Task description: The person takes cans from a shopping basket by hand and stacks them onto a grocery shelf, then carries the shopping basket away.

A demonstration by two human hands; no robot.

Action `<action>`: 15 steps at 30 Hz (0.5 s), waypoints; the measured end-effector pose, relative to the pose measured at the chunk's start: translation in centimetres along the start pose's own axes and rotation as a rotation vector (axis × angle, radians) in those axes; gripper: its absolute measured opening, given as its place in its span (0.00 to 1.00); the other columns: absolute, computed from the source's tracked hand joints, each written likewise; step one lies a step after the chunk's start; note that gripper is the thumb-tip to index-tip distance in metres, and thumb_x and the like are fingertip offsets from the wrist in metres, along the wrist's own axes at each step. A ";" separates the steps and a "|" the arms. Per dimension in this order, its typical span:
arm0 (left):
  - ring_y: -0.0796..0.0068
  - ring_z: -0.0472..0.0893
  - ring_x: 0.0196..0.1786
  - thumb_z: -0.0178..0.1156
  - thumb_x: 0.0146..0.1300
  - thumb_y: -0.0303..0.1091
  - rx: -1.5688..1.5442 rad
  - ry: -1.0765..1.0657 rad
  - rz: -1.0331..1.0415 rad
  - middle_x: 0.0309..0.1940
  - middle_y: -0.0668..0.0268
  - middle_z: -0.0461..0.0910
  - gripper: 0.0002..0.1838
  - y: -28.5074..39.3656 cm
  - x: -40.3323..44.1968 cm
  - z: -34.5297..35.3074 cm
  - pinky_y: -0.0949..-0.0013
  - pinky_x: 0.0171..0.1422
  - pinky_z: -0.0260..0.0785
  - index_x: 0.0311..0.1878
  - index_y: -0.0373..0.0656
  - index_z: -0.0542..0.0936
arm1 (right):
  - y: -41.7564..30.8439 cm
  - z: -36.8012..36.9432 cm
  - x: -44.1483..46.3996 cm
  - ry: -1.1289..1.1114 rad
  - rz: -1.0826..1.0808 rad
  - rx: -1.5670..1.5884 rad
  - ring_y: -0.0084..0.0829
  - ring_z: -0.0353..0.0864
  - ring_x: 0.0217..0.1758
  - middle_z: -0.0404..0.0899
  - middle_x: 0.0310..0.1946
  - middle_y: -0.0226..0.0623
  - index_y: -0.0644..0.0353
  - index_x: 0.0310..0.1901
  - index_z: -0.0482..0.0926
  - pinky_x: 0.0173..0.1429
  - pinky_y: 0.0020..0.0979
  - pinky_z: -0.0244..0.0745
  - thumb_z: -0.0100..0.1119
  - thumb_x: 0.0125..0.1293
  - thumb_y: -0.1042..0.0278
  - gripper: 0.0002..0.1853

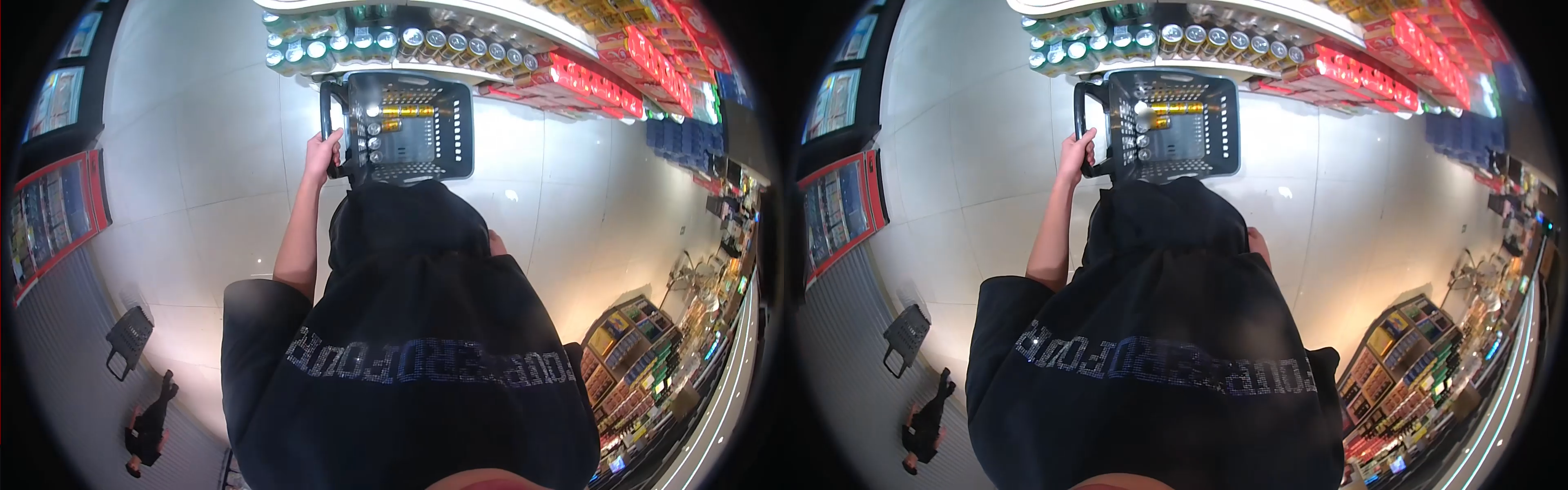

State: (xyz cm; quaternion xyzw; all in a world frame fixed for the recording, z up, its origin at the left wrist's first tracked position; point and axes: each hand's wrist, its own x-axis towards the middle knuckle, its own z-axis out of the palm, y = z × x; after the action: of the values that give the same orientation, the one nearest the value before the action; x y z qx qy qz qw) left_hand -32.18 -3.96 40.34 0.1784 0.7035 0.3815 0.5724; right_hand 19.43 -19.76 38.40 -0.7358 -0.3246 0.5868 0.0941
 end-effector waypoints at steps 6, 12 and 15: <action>0.72 0.74 0.12 0.65 0.66 0.43 -0.049 0.038 0.023 0.13 0.65 0.75 0.18 -3.4 2.8 -3.2 0.66 0.17 0.66 0.24 0.41 0.78 | 2.3 -1.3 5.2 -0.027 -0.132 -0.247 0.34 0.84 0.41 0.85 0.38 0.43 0.68 0.44 0.81 0.50 0.33 0.77 0.56 0.70 0.59 0.17; 0.79 0.68 0.15 0.67 0.65 0.47 0.043 0.290 0.160 0.14 0.72 0.71 0.17 -0.8 1.3 -0.1 0.70 0.19 0.60 0.35 0.39 0.84 | 1.8 -0.9 8.4 -0.213 -0.079 -0.058 0.26 0.84 0.41 0.84 0.40 0.36 0.62 0.50 0.78 0.43 0.30 0.78 0.57 0.69 0.57 0.17; 0.79 0.68 0.15 0.65 0.65 0.47 0.086 0.277 0.154 0.14 0.72 0.70 0.17 -1.2 0.4 -1.0 0.69 0.20 0.61 0.36 0.39 0.84 | 3.9 -1.5 8.6 -0.265 -0.124 -0.090 0.26 0.83 0.40 0.84 0.40 0.36 0.64 0.50 0.77 0.43 0.27 0.77 0.56 0.70 0.58 0.17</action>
State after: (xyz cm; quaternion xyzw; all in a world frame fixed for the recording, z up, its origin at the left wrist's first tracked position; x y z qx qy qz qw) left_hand -33.03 -4.87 39.24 0.2018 0.7758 0.4146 0.4307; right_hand 23.11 -17.31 29.89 -0.6339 -0.4050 0.6567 0.0531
